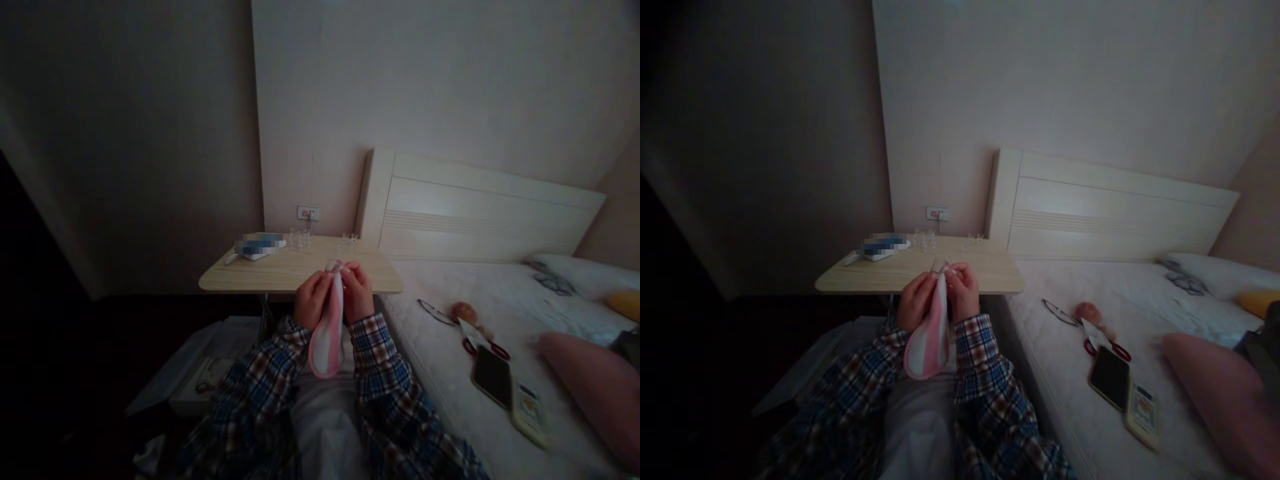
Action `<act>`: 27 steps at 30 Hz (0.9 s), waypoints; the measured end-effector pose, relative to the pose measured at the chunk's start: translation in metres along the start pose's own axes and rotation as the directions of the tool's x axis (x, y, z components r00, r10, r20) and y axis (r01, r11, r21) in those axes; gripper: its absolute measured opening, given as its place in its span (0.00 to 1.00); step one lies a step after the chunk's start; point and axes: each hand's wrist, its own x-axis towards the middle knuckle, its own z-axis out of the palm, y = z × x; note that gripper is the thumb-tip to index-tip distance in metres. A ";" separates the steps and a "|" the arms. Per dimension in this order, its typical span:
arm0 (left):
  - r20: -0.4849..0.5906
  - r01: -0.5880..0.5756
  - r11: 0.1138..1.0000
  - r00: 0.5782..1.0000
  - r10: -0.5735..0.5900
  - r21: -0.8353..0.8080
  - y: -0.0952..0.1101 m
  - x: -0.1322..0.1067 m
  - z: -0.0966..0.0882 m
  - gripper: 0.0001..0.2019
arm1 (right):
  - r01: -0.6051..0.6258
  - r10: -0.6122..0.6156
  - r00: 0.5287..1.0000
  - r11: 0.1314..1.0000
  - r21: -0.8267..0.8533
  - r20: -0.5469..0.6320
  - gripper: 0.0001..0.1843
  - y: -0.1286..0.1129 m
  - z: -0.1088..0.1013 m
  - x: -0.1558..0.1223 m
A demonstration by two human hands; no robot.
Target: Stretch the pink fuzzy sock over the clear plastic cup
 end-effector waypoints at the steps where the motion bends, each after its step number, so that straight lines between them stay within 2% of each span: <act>1: 0.001 -0.011 1.000 1.000 0.011 -0.021 0.014 -0.001 0.000 0.16 | 0.036 -0.036 0.999 0.999 0.002 0.023 0.09 -0.012 0.007 -0.004; 4: 0.009 -0.030 0.996 0.999 0.031 -0.078 0.048 -0.005 0.001 0.14 | 0.132 -0.131 0.989 0.991 -0.009 0.073 0.10 -0.040 0.024 -0.015; 5: 0.017 -0.018 0.990 1.000 0.021 -0.139 0.056 -0.007 0.001 0.14 | 0.200 -0.195 0.975 0.979 -0.041 0.105 0.09 -0.046 0.028 -0.018; 8: 0.005 0.004 0.972 1.000 -0.002 -0.235 0.073 -0.013 0.001 0.12 | 0.292 -0.275 0.949 0.951 -0.106 0.152 0.07 -0.057 0.036 -0.025; 13: -0.006 0.008 0.964 1.000 -0.010 -0.266 0.086 -0.019 0.000 0.12 | 0.316 -0.294 0.942 0.940 -0.129 0.161 0.06 -0.065 0.045 -0.034; 19: -0.023 -0.042 0.963 0.999 0.037 -0.265 0.101 -0.025 0.000 0.11 | 0.370 -0.345 0.922 0.919 -0.133 0.178 0.05 -0.079 0.054 -0.044; 23: -0.031 -0.040 0.961 0.999 0.033 -0.272 0.105 -0.028 0.001 0.11 | 0.401 -0.373 0.911 0.902 -0.160 0.178 0.05 -0.084 0.057 -0.049; 27: -0.031 -0.042 0.962 0.999 0.034 -0.270 0.109 -0.030 0.000 0.11 | 0.381 -0.357 0.917 0.915 -0.130 0.176 0.05 -0.085 0.060 -0.051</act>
